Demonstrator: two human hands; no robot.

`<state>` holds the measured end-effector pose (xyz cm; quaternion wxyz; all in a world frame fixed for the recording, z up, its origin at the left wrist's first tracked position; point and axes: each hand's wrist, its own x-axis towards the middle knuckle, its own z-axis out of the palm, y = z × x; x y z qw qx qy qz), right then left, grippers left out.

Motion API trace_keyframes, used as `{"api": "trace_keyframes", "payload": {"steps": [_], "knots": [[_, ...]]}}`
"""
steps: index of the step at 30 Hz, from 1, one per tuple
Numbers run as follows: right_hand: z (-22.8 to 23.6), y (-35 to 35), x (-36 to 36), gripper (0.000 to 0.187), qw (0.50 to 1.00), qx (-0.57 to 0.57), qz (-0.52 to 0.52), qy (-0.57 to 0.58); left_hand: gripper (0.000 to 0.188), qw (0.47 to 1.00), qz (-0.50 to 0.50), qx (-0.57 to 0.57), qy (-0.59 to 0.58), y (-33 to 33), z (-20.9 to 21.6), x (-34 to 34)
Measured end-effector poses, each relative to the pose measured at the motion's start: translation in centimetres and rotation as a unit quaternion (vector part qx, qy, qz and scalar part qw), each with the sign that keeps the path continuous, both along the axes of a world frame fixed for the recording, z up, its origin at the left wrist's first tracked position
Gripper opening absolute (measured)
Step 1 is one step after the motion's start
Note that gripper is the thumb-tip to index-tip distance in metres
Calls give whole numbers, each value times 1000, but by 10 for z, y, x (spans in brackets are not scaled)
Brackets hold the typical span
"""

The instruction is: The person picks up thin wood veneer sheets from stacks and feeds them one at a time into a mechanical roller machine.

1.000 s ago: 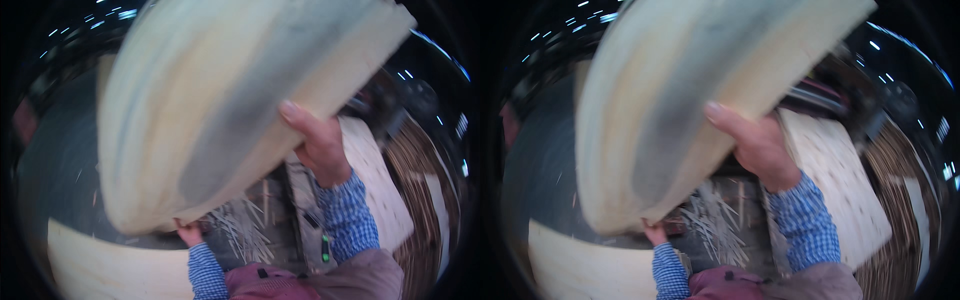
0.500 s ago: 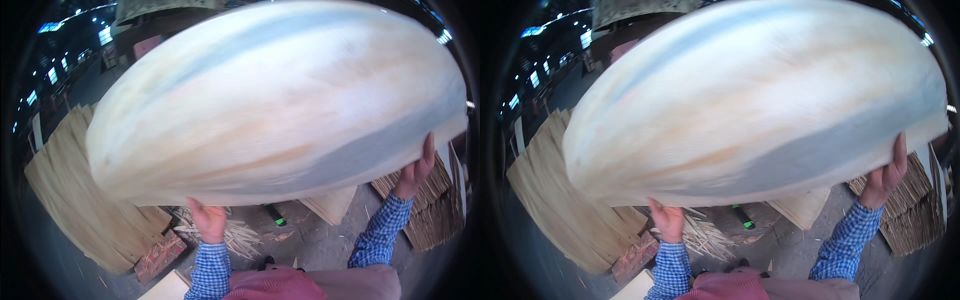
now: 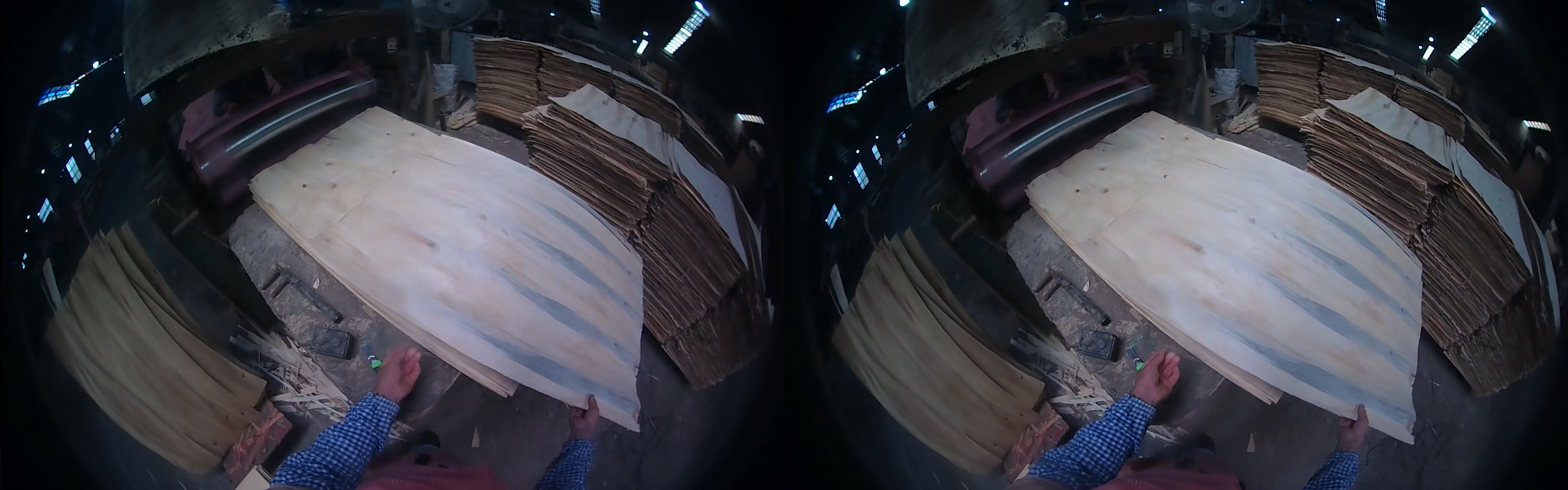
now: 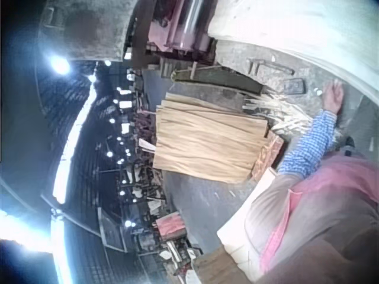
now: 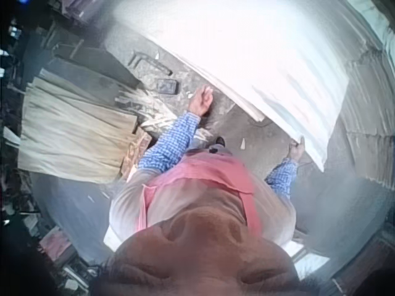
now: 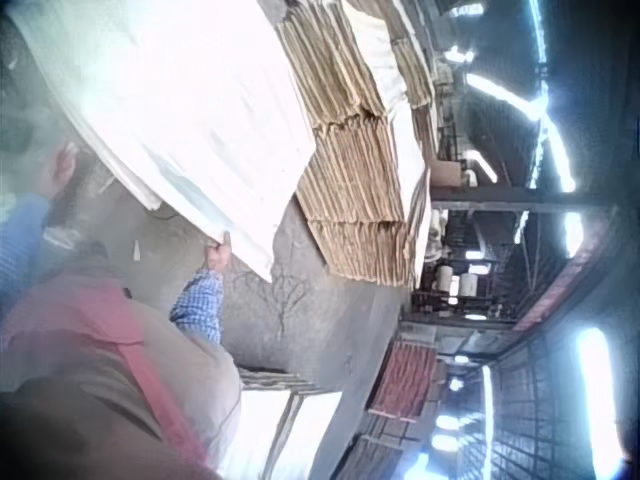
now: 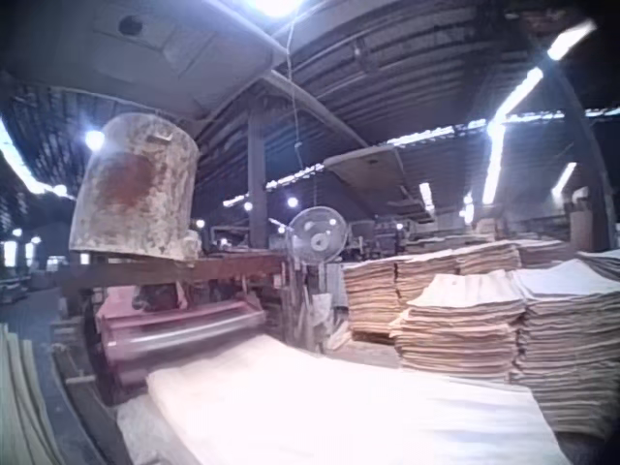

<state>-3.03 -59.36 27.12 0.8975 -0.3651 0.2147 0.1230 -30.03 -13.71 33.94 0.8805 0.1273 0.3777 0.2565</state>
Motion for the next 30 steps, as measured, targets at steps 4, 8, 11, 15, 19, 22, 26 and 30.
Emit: {"api": "trace_keyframes", "payload": {"steps": [4, 8, 11, 15, 19, 22, 26, 30], "knots": [[-1, 21, -30, 29, 998, 15, -48, 29, 36, 991, -116, -48, 45, -12, -3, 11], [40, 18, -17, 30, 998, 15, -37, -45, 55, 964, -263, -15, -24, -22, 14, 41], [109, 34, -37, 25, 995, 14, -44, -86, 56, 968, -222, -16, -117, -24, 48, 65], [142, 70, -85, 23, 993, 12, -27, -118, 44, 981, -121, 8, -154, 2, 67, 89], [132, 101, -121, 27, 995, 44, -37, -82, 27, 993, -84, 61, -52, 38, 84, 71], [117, 124, -139, 30, 996, 62, -18, -60, 32, 993, -77, 78, -49, 58, 80, 45], [122, 175, -148, 33, 993, 80, 46, -70, 36, 994, -51, 86, -40, 107, 62, 19], [140, 262, -118, 38, 982, 114, 93, -121, 33, 988, -12, 129, -80, 189, 77, 48]]}}
